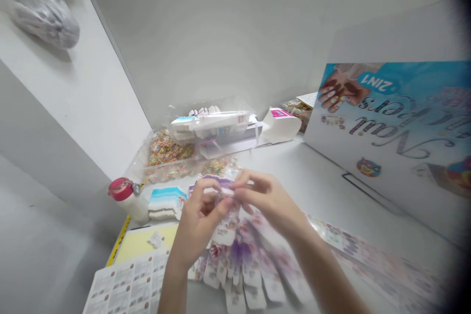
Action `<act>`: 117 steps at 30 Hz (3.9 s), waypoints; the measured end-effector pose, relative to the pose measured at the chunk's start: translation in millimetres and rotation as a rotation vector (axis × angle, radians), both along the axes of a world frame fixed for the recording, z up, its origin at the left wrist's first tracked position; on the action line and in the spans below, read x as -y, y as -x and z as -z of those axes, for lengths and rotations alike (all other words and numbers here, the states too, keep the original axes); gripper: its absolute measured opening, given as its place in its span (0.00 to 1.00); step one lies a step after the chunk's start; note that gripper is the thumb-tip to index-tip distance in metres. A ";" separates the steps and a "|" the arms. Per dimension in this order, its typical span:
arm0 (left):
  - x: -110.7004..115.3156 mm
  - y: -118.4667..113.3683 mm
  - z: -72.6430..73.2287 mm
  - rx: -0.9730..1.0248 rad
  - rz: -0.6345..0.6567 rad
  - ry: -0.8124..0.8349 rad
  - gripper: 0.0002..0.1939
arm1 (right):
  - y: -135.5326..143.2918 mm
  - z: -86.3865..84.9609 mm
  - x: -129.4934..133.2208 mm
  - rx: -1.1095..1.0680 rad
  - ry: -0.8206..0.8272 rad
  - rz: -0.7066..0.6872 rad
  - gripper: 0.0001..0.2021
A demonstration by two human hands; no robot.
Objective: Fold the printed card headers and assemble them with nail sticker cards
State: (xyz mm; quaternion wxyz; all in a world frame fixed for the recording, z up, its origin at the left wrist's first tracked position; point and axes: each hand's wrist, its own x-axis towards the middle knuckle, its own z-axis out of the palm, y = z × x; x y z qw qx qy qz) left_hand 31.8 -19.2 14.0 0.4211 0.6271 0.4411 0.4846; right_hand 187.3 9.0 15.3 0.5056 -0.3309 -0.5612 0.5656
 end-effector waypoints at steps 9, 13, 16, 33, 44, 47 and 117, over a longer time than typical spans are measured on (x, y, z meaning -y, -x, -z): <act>-1.1 2.2 3.7 0.044 0.054 0.024 0.13 | -2.9 1.8 0.4 0.006 0.010 -0.048 0.06; -0.1 2.4 2.4 0.062 0.044 0.050 0.15 | -5.9 -0.2 0.6 0.062 -0.056 -0.050 0.09; 0.6 1.8 0.5 0.040 0.029 0.039 0.17 | -11.1 -0.2 -1.0 0.132 -0.123 -0.088 0.09; 2.1 5.2 0.1 0.000 0.030 -0.002 0.14 | -6.5 1.7 1.3 0.063 -0.140 -0.088 0.10; -5.6 7.2 1.2 -0.346 0.151 0.117 0.09 | -15.7 39.1 -45.6 0.445 -0.144 -0.046 0.16; -10.0 -2.7 13.9 -0.609 0.273 0.154 0.07 | -4.5 77.4 -71.5 0.684 -0.142 0.102 0.15; -9.8 12.0 11.7 -0.103 0.054 -0.034 0.12 | -7.7 23.4 -27.0 -0.114 0.041 -0.349 0.12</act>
